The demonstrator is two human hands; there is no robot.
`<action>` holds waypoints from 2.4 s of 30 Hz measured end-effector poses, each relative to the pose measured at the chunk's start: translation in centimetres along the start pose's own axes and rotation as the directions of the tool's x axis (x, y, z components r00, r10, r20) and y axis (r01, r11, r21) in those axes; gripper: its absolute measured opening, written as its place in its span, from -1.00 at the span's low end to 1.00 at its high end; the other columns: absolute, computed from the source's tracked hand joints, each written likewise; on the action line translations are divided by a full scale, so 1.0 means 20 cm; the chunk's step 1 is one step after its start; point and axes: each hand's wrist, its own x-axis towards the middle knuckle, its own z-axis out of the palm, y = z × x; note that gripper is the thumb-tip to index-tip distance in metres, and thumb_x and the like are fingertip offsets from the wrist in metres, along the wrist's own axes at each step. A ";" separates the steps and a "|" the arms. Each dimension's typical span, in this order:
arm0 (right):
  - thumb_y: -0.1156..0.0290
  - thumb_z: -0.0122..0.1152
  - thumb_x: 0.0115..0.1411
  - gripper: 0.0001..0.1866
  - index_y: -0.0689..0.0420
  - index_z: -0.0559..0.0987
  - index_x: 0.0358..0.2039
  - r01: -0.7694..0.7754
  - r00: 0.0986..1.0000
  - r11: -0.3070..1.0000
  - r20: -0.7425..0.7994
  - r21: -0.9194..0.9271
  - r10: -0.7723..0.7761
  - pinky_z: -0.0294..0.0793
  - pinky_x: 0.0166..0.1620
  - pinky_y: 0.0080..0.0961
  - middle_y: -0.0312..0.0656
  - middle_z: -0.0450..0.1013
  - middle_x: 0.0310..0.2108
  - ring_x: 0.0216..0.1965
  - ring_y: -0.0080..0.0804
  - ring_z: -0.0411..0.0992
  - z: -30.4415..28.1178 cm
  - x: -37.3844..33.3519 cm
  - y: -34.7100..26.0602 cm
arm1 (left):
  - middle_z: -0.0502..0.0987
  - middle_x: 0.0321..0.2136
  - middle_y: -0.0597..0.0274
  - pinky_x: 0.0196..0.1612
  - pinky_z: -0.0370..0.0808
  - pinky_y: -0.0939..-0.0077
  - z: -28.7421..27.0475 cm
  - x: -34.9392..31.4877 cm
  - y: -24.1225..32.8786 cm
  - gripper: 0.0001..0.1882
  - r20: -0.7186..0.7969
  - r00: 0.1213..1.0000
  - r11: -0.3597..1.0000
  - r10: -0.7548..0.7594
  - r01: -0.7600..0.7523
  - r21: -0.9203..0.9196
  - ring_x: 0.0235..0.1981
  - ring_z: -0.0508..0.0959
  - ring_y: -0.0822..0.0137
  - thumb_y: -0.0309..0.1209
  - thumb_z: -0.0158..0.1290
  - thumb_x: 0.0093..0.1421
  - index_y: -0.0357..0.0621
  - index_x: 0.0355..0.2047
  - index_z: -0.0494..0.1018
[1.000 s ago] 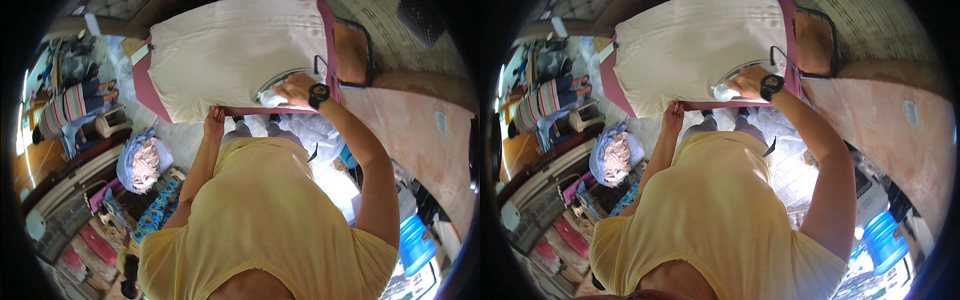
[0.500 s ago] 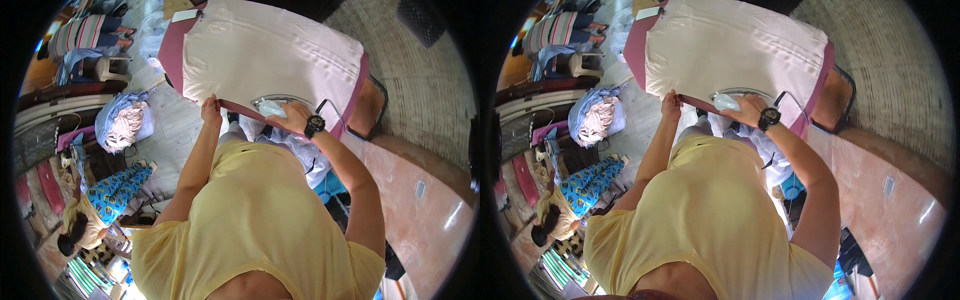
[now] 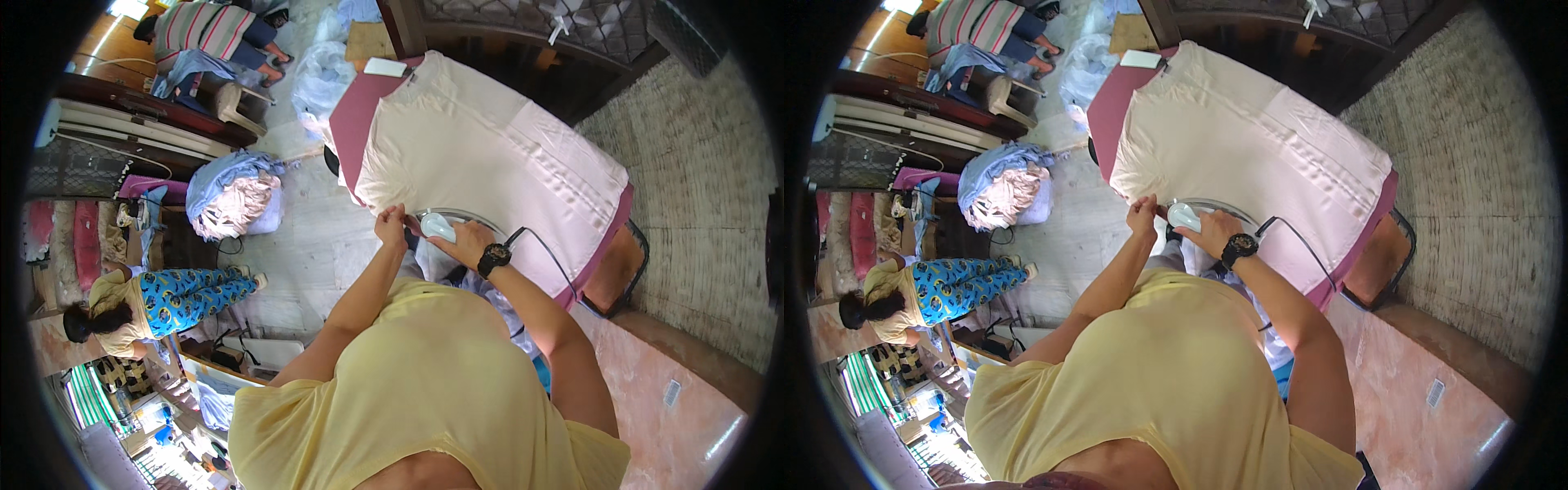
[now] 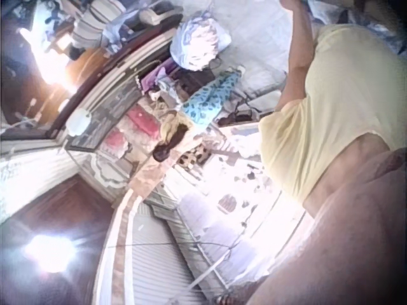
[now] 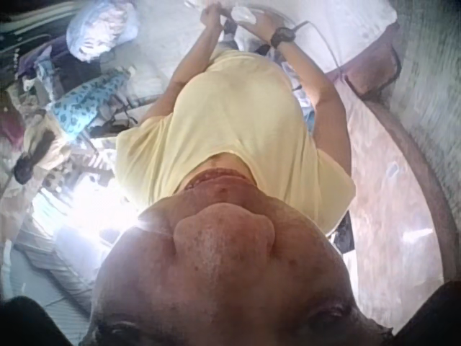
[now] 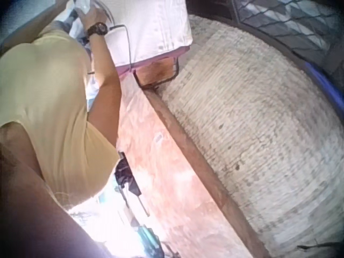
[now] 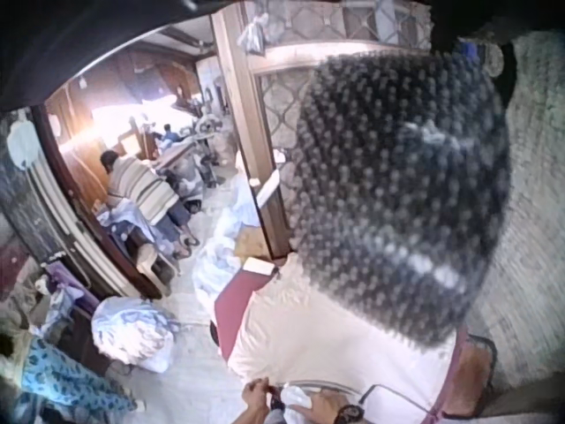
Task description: The person irons a light-colored garment on a pink ironing board using an iron, then folds the garment and places it onto a pile of other clothes.
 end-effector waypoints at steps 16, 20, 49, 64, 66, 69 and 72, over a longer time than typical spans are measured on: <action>-0.04 0.27 0.11 -0.51 0.19 0.53 -0.27 0.018 0.880 0.987 -0.470 0.157 0.058 0.50 -0.36 -0.09 0.11 0.53 -0.46 -0.39 0.13 0.52 -0.27 -0.20 0.38 | 0.47 -0.25 0.05 -0.13 0.38 0.19 0.19 0.74 0.46 -0.56 0.535 0.605 0.306 0.590 -0.780 0.546 -0.19 0.45 0.06 -0.14 0.20 0.10 -0.23 -0.17 0.45; -0.05 0.17 0.17 -0.48 0.18 0.51 -0.14 0.085 0.877 0.992 -0.479 0.089 -0.032 0.48 -0.38 -0.03 0.15 0.52 -0.47 -0.42 0.16 0.51 -0.19 0.20 0.26 | 0.47 -0.30 0.06 -0.06 0.33 0.11 0.29 0.78 0.50 -0.60 0.527 0.736 0.224 0.425 -0.650 0.726 -0.21 0.46 0.02 -0.09 0.16 0.11 -0.20 -0.28 0.46; -0.24 0.11 0.11 -0.36 0.16 0.59 -0.21 0.026 0.992 0.997 -0.127 0.078 -0.016 0.49 -0.14 -0.07 0.15 0.54 -0.29 -0.20 0.12 0.51 -0.26 1.25 -0.44 | 0.49 -0.24 0.13 -0.26 0.47 0.49 0.18 1.10 0.56 -0.69 0.483 0.871 0.889 0.089 -0.287 0.355 -0.34 0.53 0.35 -0.26 -0.16 0.33 -0.22 -0.13 0.43; -0.35 0.21 -0.03 -0.28 0.20 0.60 -0.44 -0.431 0.857 0.902 -0.329 -0.034 0.397 0.52 -0.42 -0.19 0.01 0.51 -0.63 -0.53 -0.07 0.54 -0.18 -0.52 0.57 | 0.47 -0.11 0.07 0.01 0.31 0.08 0.58 0.86 0.53 -0.58 0.501 0.571 0.038 0.651 -0.683 0.729 -0.05 0.43 0.06 -0.10 0.19 0.10 -0.12 -0.16 0.47; -0.40 0.19 -0.08 -0.28 0.14 0.58 -0.48 -0.492 0.795 0.870 -0.392 0.033 0.464 0.54 -0.41 -0.18 -0.02 0.52 -0.62 -0.52 -0.04 0.54 -0.16 -0.63 0.64 | 0.54 -0.32 0.07 -0.12 0.42 0.15 0.66 0.96 0.59 -0.57 0.559 0.682 0.183 0.472 -0.696 0.694 -0.25 0.52 0.06 -0.07 0.25 0.04 -0.16 -0.28 0.49; -0.40 0.17 -0.05 -0.30 0.09 0.63 -0.37 -0.459 0.815 0.888 -0.384 0.028 0.434 0.54 -0.39 -0.17 -0.03 0.52 -0.61 -0.50 -0.05 0.55 -0.21 -0.43 0.58 | 0.51 -0.55 0.15 -0.31 0.46 0.20 0.52 1.36 0.52 -0.58 0.548 0.786 0.618 0.287 -0.589 0.521 -0.49 0.51 0.07 -0.07 0.30 -0.01 -0.18 -0.40 0.49; -0.44 0.12 -0.03 -0.27 0.02 0.65 -0.25 -0.319 0.763 0.942 -0.562 0.103 0.319 0.54 -0.36 -0.16 0.02 0.55 -0.53 -0.44 -0.05 0.56 -0.18 -0.03 0.49 | 0.49 -0.47 0.15 -0.29 0.44 0.21 0.54 1.33 0.50 -0.54 0.555 0.717 0.326 0.421 -0.691 0.645 -0.42 0.51 0.11 -0.02 0.30 -0.01 -0.16 -0.37 0.49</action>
